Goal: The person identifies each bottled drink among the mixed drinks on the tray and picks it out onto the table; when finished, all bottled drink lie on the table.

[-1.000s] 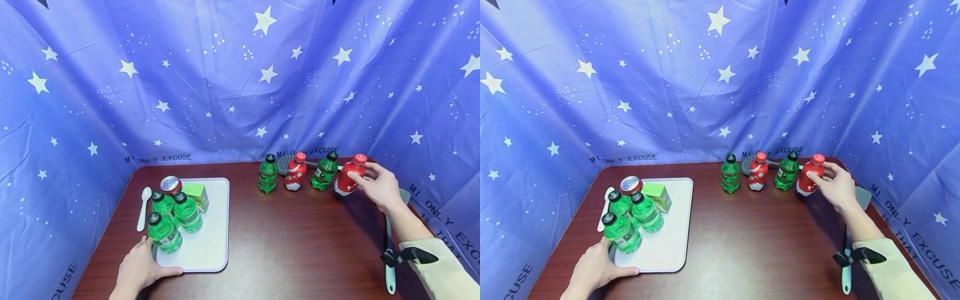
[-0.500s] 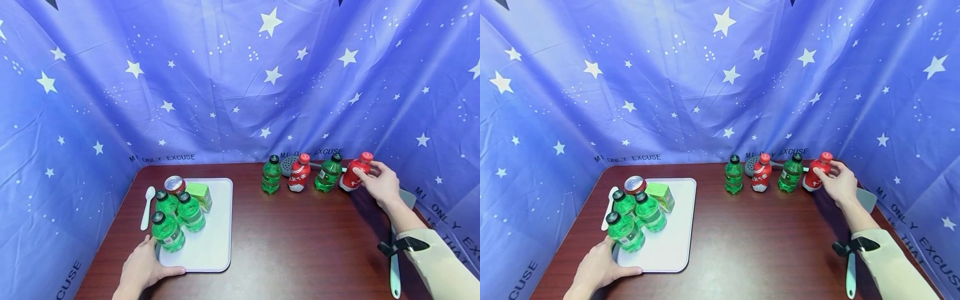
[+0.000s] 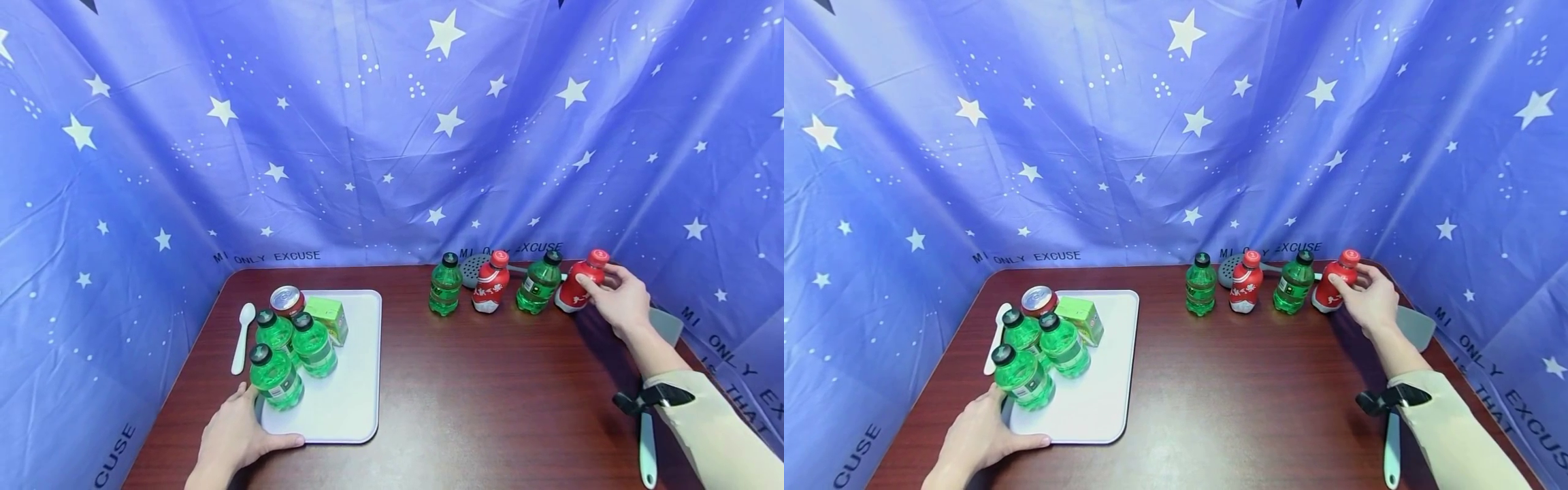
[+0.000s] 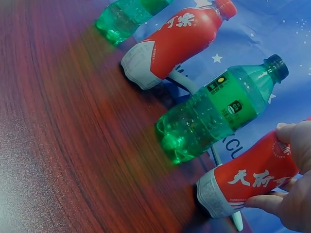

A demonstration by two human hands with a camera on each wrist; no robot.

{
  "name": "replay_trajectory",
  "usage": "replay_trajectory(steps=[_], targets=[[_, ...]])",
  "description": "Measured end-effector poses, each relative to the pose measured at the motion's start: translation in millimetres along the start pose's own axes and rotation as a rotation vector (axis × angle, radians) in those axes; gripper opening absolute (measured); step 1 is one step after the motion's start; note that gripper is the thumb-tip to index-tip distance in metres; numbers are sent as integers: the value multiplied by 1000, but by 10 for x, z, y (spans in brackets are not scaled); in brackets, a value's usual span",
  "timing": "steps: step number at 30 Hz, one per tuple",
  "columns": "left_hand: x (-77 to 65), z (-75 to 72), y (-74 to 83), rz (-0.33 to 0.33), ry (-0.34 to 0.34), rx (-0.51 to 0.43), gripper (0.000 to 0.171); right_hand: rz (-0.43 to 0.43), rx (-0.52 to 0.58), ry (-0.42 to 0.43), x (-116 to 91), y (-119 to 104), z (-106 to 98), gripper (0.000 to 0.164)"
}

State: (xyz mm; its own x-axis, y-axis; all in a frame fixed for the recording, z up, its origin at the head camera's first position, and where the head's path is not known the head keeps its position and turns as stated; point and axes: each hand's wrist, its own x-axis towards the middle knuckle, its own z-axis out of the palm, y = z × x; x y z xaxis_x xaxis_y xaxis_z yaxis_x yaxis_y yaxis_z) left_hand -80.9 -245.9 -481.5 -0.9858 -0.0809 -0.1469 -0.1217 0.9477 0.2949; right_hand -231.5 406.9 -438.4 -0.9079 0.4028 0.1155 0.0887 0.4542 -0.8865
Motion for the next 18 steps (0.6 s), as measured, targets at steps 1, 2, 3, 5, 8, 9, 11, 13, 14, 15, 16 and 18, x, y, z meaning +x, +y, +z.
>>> replay_trajectory(steps=[1, 2, 3, 5, 8, 9, 11, 13, 14, 15, 16, 18], targets=[[1, 0, 1, -1, -2, 0, 146, -2, -4, 1, 0, 4, 3, 78], [1, -1, 2, -3, -3, 0, 146, -5, -9, 3, 3, 11, 5, 78], [2, -2, 3, -4, -4, 1, 146, -5, -13, 4, 5, 15, 7, 78], [2, -5, 3, -6, -4, 3, 146, -7, -19, 2, 8, 19, 10, 79], [5, -11, 5, -10, -6, 8, 146, -10, -19, -5, 17, 27, 16, 80], [6, -12, 5, -11, -7, 9, 147, -12, -21, -7, 20, 30, 16, 80], [8, -13, 7, -14, -11, 11, 147, -14, -15, -12, 28, 38, 15, 80], [9, -13, 10, -15, -14, 13, 147, -13, -6, -15, 37, 50, 7, 79], [10, -12, 11, -15, -14, 13, 148, -13, -4, -17, 41, 54, 1, 79], [9, -11, 11, -14, -12, 14, 148, -13, -6, -21, 45, 58, -5, 79], [9, -10, 11, -14, -9, 14, 148, -12, -6, -25, 49, 60, -10, 79], [6, -6, 8, -10, -2, 13, 148, -13, -29, -29, 57, 60, -17, 79]])
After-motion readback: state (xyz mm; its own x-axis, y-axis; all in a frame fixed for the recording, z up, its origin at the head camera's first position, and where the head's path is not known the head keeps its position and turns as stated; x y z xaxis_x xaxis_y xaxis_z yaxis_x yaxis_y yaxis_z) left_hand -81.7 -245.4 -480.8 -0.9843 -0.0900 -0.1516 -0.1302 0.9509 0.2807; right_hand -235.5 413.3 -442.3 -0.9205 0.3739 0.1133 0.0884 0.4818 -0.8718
